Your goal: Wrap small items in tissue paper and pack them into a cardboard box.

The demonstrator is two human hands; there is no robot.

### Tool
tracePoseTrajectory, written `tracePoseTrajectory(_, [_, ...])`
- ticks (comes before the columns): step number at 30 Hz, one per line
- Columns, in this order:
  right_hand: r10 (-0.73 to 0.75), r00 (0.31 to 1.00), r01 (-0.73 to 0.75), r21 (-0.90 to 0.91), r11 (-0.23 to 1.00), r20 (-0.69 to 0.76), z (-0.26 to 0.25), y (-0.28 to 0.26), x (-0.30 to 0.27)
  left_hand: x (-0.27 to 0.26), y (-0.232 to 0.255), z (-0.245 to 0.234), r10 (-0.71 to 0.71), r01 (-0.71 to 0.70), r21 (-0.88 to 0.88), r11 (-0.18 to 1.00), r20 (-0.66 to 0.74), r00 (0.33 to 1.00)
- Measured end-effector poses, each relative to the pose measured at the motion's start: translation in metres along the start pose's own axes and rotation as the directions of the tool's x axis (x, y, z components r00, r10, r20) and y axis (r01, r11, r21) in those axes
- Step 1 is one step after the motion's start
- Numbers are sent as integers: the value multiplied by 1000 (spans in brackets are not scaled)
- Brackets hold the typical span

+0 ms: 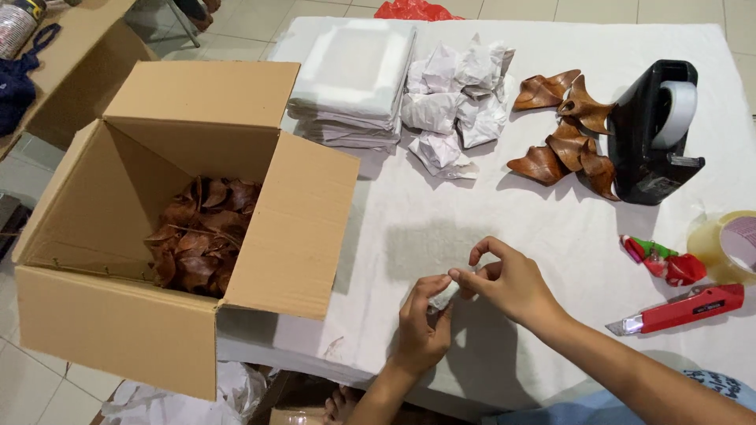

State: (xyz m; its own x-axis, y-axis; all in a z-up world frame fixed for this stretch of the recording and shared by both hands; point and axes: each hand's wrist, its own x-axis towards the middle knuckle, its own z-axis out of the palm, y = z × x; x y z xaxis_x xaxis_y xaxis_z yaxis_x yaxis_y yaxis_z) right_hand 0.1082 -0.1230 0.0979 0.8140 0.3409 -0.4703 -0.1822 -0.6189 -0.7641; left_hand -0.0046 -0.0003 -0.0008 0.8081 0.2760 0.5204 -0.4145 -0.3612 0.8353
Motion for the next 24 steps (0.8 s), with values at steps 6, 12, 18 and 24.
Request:
tracePoseTrajectory(6, [-85, 996, 81, -276, 958, -4, -1, -7, -6, 1, 4, 0, -78, 79, 12, 997, -18, 997])
tracePoseTrajectory(12, [-564, 825, 488, -457, 743, -36, 14, 44, 25, 2, 4, -3, -219, 217, -46, 975, -28, 975])
tracePoseTrajectory(18, [-839, 540, 686, -547, 480, -60, 12, 53, 35, 2, 4, -6, -516, 492, -301, 817, 1, 857])
tracePoseTrajectory(24, [-879, 468, 763, -545, 348, 94, 1, 50, 41, -4, -8, -7, -561, 520, -476, 709, 65, 825])
